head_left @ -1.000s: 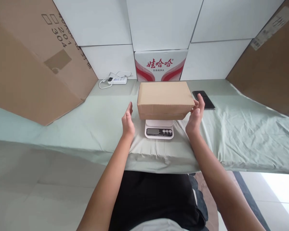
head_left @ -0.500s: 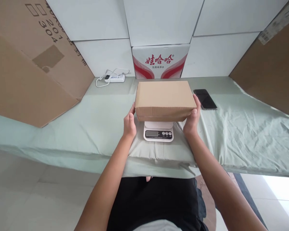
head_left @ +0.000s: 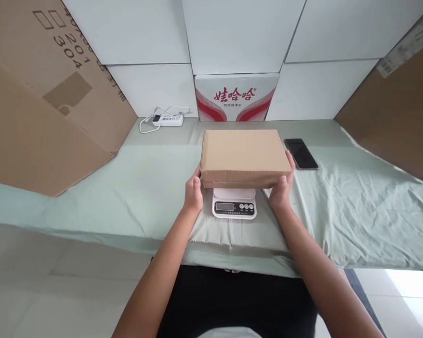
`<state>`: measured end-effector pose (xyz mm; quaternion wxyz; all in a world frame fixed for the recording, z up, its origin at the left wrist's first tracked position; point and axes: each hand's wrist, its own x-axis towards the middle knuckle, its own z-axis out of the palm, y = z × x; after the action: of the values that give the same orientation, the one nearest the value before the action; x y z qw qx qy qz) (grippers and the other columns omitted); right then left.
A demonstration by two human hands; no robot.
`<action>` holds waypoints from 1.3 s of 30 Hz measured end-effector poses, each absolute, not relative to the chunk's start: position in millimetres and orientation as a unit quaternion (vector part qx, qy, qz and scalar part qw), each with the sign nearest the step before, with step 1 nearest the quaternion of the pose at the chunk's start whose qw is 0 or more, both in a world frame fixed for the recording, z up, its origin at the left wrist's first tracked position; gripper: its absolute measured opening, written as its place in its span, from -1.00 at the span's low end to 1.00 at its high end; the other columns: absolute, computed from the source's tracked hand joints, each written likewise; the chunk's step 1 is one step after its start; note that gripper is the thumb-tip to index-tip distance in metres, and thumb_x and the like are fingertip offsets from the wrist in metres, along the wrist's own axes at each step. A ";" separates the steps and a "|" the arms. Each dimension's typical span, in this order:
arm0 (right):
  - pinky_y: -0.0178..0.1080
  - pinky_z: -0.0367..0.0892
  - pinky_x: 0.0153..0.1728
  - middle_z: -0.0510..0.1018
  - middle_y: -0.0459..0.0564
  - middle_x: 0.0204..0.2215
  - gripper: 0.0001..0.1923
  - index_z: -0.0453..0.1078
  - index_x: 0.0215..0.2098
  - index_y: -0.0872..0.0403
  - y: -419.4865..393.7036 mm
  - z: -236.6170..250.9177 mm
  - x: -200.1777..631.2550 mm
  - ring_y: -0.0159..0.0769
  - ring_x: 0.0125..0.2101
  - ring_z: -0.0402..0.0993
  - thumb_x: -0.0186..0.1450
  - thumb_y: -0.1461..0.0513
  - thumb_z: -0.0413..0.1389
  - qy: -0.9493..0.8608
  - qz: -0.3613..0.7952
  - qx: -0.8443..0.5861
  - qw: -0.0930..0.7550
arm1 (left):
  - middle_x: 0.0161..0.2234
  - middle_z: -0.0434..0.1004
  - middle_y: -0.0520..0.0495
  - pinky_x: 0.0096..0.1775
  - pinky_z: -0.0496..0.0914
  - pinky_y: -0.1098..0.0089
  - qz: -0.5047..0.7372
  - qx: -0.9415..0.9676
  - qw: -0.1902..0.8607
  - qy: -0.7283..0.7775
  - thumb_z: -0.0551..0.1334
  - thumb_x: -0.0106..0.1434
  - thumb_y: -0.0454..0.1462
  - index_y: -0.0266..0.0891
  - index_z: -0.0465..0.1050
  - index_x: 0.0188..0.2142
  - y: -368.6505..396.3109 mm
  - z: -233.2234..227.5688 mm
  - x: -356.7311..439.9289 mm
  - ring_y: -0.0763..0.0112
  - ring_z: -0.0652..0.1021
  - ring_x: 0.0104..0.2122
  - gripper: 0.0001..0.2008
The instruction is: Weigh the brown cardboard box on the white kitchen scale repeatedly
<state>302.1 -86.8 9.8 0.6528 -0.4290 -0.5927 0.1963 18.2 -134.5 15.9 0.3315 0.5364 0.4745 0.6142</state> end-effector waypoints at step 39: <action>0.43 0.16 0.64 0.40 0.07 0.57 -0.10 0.21 0.63 -0.30 -77.7 -12.8 295.5 0.25 0.57 0.34 0.45 -0.38 0.09 -0.596 0.174 -0.411 0.668 | 0.22 0.77 -0.31 0.57 0.32 -0.05 0.635 0.515 0.320 0.479 0.09 0.42 0.48 -0.09 0.72 0.21 -134.0 9.8 16.8 -0.19 0.55 0.48 -0.12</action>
<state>295.5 -77.7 -12.8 0.6677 -0.4113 -0.5956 0.1738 16.8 -134.0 9.8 0.3203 0.5150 0.4789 0.6346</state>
